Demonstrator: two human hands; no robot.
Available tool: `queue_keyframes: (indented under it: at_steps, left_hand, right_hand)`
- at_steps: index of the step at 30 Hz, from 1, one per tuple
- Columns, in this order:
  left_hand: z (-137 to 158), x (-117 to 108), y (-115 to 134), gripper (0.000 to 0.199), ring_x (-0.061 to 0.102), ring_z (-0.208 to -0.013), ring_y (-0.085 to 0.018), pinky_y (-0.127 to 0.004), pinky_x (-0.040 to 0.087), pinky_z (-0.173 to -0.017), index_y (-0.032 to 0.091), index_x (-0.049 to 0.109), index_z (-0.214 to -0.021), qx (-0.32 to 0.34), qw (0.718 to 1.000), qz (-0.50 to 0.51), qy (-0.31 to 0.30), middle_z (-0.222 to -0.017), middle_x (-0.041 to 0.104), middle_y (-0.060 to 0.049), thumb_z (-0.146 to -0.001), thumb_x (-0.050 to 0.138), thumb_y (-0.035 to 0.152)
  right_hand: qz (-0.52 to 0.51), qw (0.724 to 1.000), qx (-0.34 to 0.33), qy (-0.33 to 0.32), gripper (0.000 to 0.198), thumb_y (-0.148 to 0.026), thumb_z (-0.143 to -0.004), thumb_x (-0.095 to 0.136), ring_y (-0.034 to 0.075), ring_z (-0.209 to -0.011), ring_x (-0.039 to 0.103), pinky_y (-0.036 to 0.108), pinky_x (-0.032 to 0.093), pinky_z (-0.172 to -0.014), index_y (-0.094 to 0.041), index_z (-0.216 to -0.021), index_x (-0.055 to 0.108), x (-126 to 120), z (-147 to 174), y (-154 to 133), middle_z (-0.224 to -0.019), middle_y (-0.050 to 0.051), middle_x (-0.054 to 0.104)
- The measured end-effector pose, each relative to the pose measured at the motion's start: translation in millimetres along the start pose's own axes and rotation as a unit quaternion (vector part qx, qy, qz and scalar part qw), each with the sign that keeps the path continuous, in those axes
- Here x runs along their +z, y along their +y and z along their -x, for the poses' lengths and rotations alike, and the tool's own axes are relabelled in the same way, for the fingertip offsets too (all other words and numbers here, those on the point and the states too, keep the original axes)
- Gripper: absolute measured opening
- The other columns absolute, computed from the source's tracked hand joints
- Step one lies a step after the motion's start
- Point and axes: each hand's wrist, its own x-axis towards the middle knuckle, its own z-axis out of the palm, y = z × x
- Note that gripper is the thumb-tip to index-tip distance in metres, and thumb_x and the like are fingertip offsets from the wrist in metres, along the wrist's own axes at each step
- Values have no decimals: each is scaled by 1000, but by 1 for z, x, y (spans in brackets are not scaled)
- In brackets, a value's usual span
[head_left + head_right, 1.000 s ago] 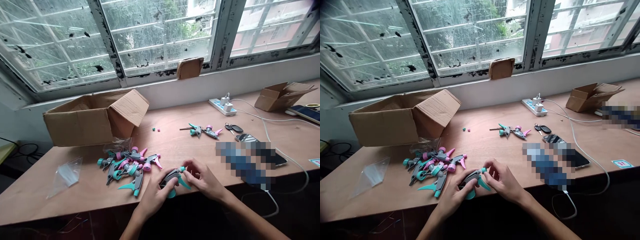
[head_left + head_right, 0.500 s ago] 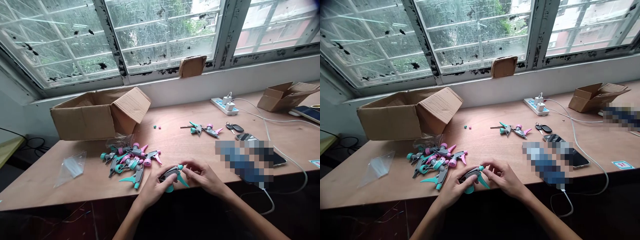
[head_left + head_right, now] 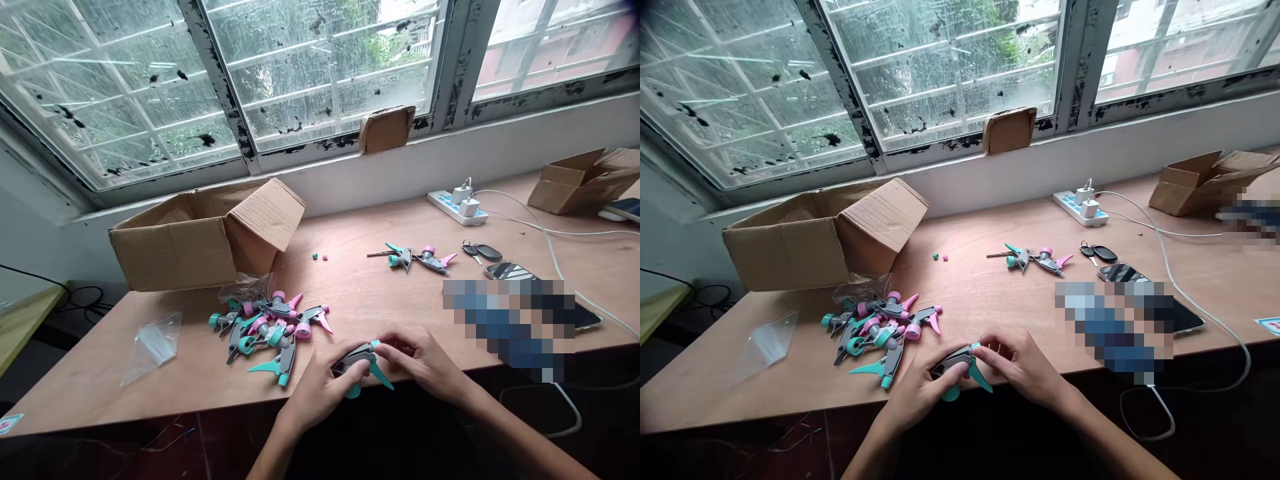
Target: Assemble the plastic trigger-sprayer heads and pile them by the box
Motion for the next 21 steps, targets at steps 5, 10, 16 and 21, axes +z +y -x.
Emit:
queue_keyframes:
  at_steps: [5,10,16,21]
  left_hand:
    - [1,1,-4,48,67,-119,-24,-32,53,-100,26,59,-143,12,1000,-3,-13,-129,74,-4,-95,67,28]
    - [2,2,-7,41,64,-126,-24,-33,48,-110,27,64,-139,38,999,6,-21,-136,70,-3,-98,64,28]
    - [4,2,-5,40,69,-111,-24,-31,55,-92,25,62,-138,20,1000,11,1,-124,74,-6,-99,62,32]
    - [3,4,-7,52,71,-90,-19,-28,53,-80,21,46,-146,6,998,61,-8,-101,73,-5,-99,62,32]
  right_hand:
    - [16,1000,-20,-16,44,-45,-103,55,12,-57,55,24,40,-57,-17,-70,63,1,1,1,-63,0,61]
    - [-18,1000,-15,6,52,-47,-108,41,12,-53,52,24,40,-54,-17,-71,63,2,7,8,-59,-1,54]
    - [-62,998,-24,6,35,-47,-100,60,12,-61,52,21,41,-51,-22,-125,62,2,14,12,-80,-1,56]
    - [-7,999,-27,-40,29,-44,-104,54,11,-56,47,23,39,-54,-19,-103,70,1,9,7,-67,-3,53]
